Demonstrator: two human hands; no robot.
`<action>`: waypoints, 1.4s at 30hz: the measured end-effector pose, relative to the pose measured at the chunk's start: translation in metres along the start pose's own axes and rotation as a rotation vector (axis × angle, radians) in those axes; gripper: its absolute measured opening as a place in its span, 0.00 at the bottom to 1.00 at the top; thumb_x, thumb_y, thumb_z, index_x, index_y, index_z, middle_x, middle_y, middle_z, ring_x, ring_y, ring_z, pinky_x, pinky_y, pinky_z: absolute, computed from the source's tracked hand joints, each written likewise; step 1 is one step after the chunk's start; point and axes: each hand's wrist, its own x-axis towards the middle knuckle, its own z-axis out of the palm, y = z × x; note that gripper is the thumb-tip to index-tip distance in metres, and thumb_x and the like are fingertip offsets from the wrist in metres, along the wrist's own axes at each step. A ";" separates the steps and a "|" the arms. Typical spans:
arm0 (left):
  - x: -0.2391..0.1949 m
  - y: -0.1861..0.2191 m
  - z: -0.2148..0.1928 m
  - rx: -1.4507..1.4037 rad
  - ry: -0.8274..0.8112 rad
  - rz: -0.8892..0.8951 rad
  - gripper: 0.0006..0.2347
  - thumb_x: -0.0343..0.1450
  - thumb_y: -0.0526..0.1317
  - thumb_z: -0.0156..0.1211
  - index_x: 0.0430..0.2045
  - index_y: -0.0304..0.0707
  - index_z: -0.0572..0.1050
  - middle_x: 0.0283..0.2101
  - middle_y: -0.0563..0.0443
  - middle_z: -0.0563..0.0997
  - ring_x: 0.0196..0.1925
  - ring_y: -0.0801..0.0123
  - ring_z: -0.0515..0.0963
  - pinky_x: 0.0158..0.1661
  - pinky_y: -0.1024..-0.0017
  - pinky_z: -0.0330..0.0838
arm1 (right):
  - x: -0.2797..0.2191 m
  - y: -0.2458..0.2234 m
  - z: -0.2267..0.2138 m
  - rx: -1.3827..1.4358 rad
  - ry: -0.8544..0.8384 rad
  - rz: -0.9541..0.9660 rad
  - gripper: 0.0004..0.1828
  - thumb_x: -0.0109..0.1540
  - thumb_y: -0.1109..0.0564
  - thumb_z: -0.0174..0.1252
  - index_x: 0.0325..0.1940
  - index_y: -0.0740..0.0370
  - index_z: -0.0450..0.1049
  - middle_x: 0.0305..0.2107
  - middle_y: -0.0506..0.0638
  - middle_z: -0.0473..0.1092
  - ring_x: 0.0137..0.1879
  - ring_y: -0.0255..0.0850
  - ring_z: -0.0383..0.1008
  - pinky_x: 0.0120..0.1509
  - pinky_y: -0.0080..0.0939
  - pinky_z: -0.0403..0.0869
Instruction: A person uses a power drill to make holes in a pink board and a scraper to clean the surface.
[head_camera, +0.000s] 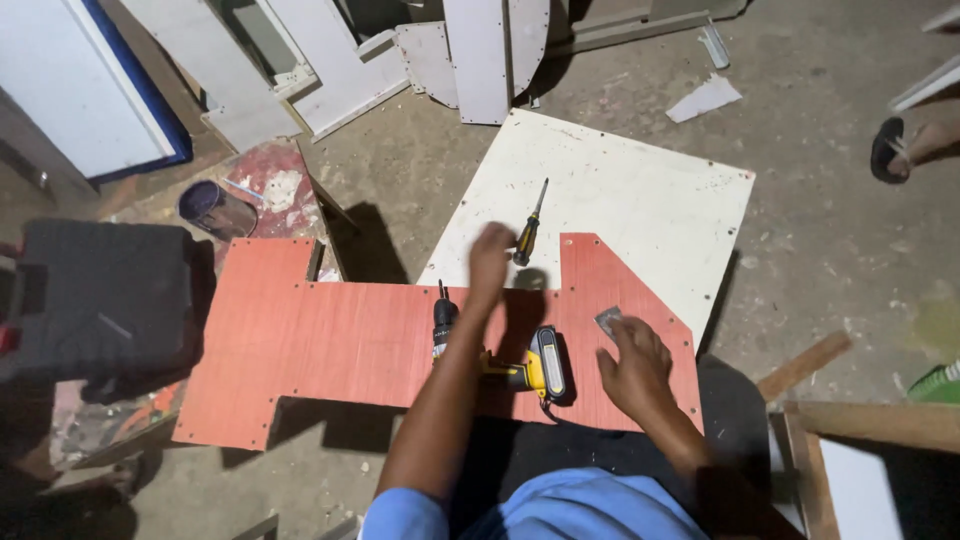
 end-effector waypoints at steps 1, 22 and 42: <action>-0.023 0.023 -0.026 0.014 -0.009 0.001 0.10 0.75 0.43 0.50 0.36 0.36 0.76 0.39 0.39 0.79 0.47 0.51 0.81 0.46 0.60 0.76 | -0.006 -0.019 0.002 0.015 0.002 0.008 0.28 0.66 0.45 0.53 0.71 0.48 0.63 0.67 0.54 0.56 0.74 0.54 0.56 0.76 0.63 0.55; -0.207 -0.131 -0.276 -0.879 0.339 -0.393 0.05 0.76 0.35 0.54 0.38 0.31 0.74 0.30 0.50 0.75 0.29 0.69 0.73 0.29 0.76 0.66 | -0.028 -0.129 0.026 -0.069 -0.245 -0.578 0.48 0.55 0.63 0.60 0.78 0.50 0.51 0.33 0.58 0.75 0.38 0.58 0.76 0.45 0.57 0.70; -0.143 -0.080 -0.002 -1.366 0.042 -0.736 0.11 0.76 0.30 0.48 0.49 0.17 0.63 0.49 0.30 0.74 0.45 0.59 0.79 0.50 0.73 0.78 | -0.134 0.126 0.097 0.525 0.131 -0.040 0.50 0.40 0.54 0.81 0.63 0.62 0.68 0.51 0.54 0.78 0.54 0.44 0.82 0.58 0.42 0.82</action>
